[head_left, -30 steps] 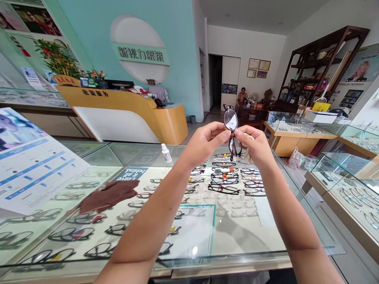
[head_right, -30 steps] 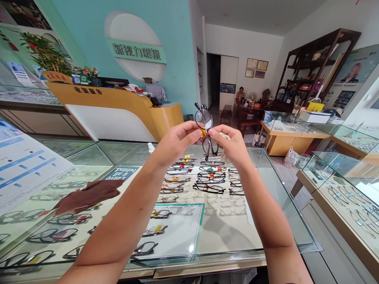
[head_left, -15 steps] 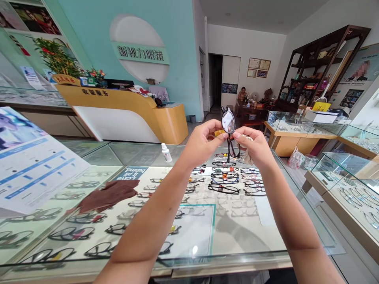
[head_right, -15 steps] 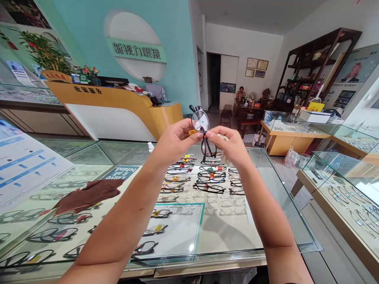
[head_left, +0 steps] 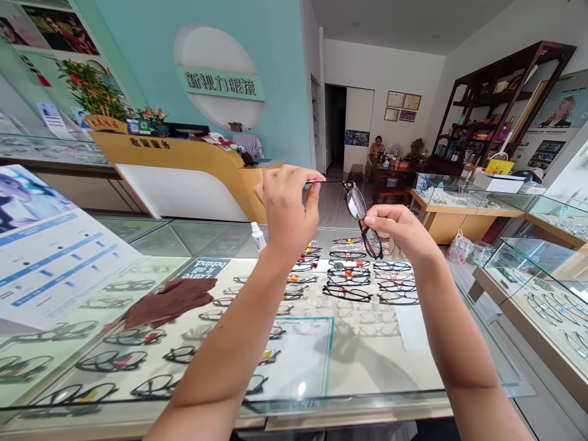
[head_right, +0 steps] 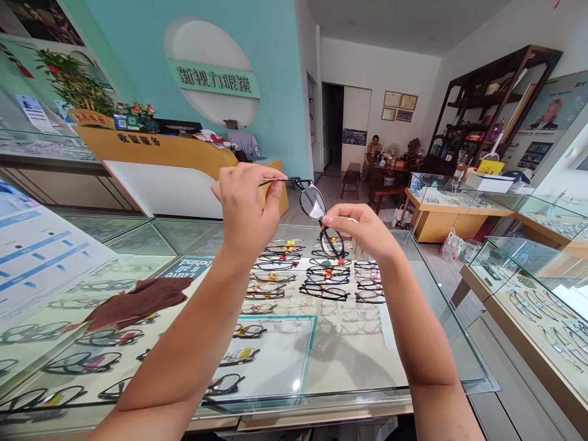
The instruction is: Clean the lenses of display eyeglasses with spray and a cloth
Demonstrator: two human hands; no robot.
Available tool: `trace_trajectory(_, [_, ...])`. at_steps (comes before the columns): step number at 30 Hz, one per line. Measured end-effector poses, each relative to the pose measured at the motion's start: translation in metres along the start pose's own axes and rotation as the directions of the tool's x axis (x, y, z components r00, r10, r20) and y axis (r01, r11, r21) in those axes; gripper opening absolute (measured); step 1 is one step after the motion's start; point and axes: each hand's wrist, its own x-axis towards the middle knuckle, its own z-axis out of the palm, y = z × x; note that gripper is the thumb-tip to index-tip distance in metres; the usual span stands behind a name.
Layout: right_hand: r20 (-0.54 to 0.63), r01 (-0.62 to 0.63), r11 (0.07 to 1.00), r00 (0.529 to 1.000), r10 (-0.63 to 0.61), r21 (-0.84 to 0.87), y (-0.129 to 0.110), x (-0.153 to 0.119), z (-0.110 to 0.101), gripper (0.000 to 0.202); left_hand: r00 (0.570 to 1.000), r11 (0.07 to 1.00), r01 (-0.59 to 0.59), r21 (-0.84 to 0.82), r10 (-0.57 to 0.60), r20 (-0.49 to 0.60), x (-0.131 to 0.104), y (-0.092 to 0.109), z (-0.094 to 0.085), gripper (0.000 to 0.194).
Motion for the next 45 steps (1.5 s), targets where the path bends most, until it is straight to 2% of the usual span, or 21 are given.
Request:
trace_trajectory(3, [0.016,-0.009,0.996,1.0,0.008,0.087,-0.002,-0.001,0.002,0.043,1.0,1.0,-0.012,0.005,0.012,0.005,-0.001,0.0,0.001,0.017])
trace_trajectory(5, [-0.018,-0.003,0.986,1.0,0.006,0.168,-0.003,0.0,0.004,0.042,0.999,1.0,-0.029,-0.009,0.029,-0.02,-0.002,0.004,0.001,0.018])
trace_trajectory(8, [-0.104,0.003,0.966,0.994,0.025,0.257,-0.002,0.002,0.005,0.043,0.982,0.998,-0.057,0.026,0.061,-0.179,-0.006,0.013,0.0,0.035])
trace_trajectory(10, [-0.138,-0.011,0.955,0.989,0.055,0.297,0.0,0.003,0.005,0.043,0.958,0.99,-0.12,0.071,0.134,-0.252,-0.008,0.02,-0.001,0.04])
trace_trajectory(11, [-0.148,-0.021,0.948,0.986,0.071,0.318,0.001,0.004,0.004,0.042,0.953,0.981,-0.176,0.081,0.191,-0.236,-0.009,0.023,-0.002,0.035])
trace_trajectory(15, [-0.16,-0.023,0.911,0.982,0.098,0.411,0.007,0.008,0.004,0.041,0.912,0.912,-0.41,0.014,0.41,-0.014,-0.012,0.031,-0.001,0.016])
trace_trajectory(18, [-0.157,-0.011,0.888,0.983,0.094,0.459,0.009,0.011,0.005,0.044,0.887,0.887,-0.462,-0.007,0.462,0.007,-0.013,0.033,0.001,0.013])
trace_trajectory(23, [-0.121,-0.043,0.871,0.986,0.117,0.49,0.009,0.013,0.007,0.05,0.904,0.906,-0.423,-0.029,0.424,0.053,-0.011,0.031,-0.001,0.018])
trace_trajectory(27, [-0.074,-0.082,0.874,0.988,0.133,0.479,0.01,0.013,0.009,0.051,0.898,0.899,-0.425,-0.105,0.434,0.079,-0.01,0.029,-0.001,0.019])
trace_trajectory(30, [-0.088,-0.046,0.89,0.991,0.096,0.453,0.011,0.014,0.009,0.052,0.902,0.899,-0.418,-0.131,0.428,0.055,-0.01,0.028,0.0,0.02])
trace_trajectory(38, [-0.289,0.152,0.908,0.957,-0.036,0.39,0.008,0.011,-0.004,0.046,0.921,0.916,-0.385,-0.107,0.389,0.016,-0.009,0.023,0.001,0.022])
trace_trajectory(42, [-0.435,0.276,0.886,0.895,-0.096,0.373,0.007,0.011,-0.007,0.041,0.942,0.94,-0.316,-0.128,0.327,0.075,-0.01,0.023,0.003,0.025])
trace_trajectory(45, [-0.503,0.309,0.893,0.857,-0.112,0.328,0.009,0.012,-0.005,0.042,0.95,0.952,-0.282,-0.12,0.294,0.101,-0.011,0.025,0.004,0.032])
